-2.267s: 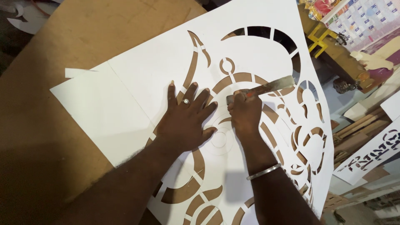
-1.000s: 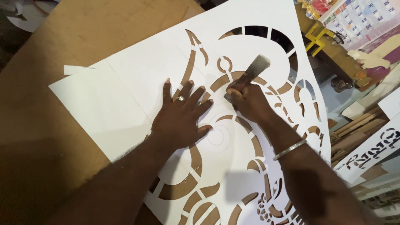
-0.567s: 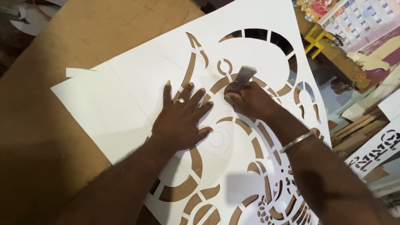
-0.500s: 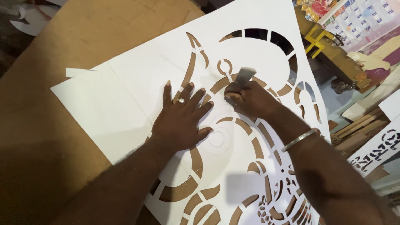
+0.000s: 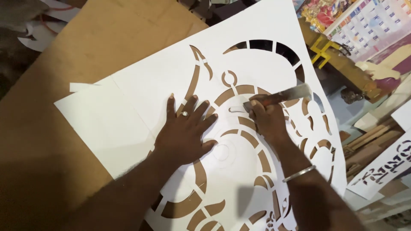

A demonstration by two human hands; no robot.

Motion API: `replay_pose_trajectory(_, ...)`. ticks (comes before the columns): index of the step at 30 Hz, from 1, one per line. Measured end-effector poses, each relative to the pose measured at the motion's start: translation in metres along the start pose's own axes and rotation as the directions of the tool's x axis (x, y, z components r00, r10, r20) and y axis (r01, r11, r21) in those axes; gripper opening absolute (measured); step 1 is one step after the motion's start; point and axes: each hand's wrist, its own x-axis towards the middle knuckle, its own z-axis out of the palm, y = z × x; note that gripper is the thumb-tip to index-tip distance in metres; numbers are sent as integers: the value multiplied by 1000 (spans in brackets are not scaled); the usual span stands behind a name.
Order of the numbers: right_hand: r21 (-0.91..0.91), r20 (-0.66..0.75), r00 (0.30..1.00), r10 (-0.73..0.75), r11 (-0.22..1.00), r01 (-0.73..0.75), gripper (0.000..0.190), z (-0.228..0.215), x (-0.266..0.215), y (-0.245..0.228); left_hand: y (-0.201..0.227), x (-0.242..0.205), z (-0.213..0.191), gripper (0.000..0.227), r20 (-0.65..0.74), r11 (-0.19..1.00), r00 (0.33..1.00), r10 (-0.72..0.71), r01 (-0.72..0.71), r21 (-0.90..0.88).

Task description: The recorder is using a small scraper or blade to work on a large white paper stencil of a Ganesha design.

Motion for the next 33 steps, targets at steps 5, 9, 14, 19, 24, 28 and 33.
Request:
replay_pose_trajectory(5, 303, -179, 982, 65, 953, -8, 24, 9, -6, 37, 1, -1, 2, 69, -55, 1000, 998, 16, -16, -8)
replay_pose_trajectory(9, 361, -282, 959, 31, 929, 76, 25, 16, -10, 46, 10, 19, 0, 58, -157, 996, 986, 48, -36, 81)
replay_pose_trajectory(14, 382, -413, 903, 115, 922, 57, 27, 26, -10, 60, 32, 54, 20, 26, -116, 997, 993, 1, 7, 73)
replay_pose_trajectory(19, 479, -450, 884, 125, 869, 121, 28, 33, -9, 74, 46, 82, 40, 24, -98, 987, 983, -157, 160, 18)
replay_pose_trajectory(24, 523, -472, 875, 110, 833, 177, 29, 34, -11, 76, 56, 105, 38, 18, 65, 962, 966, -251, 256, -90)
replay_pose_trajectory(28, 606, -464, 869, 172, 777, 169, 27, 35, -10, 78, 60, 119, 47, 17, 131, 974, 966, -224, 225, 5)
replay_pose_trajectory(33, 658, -460, 864, 203, 731, 179, 25, 35, -13, 74, 54, 130, 54, 14, 99, 988, 983, -155, 155, 11)
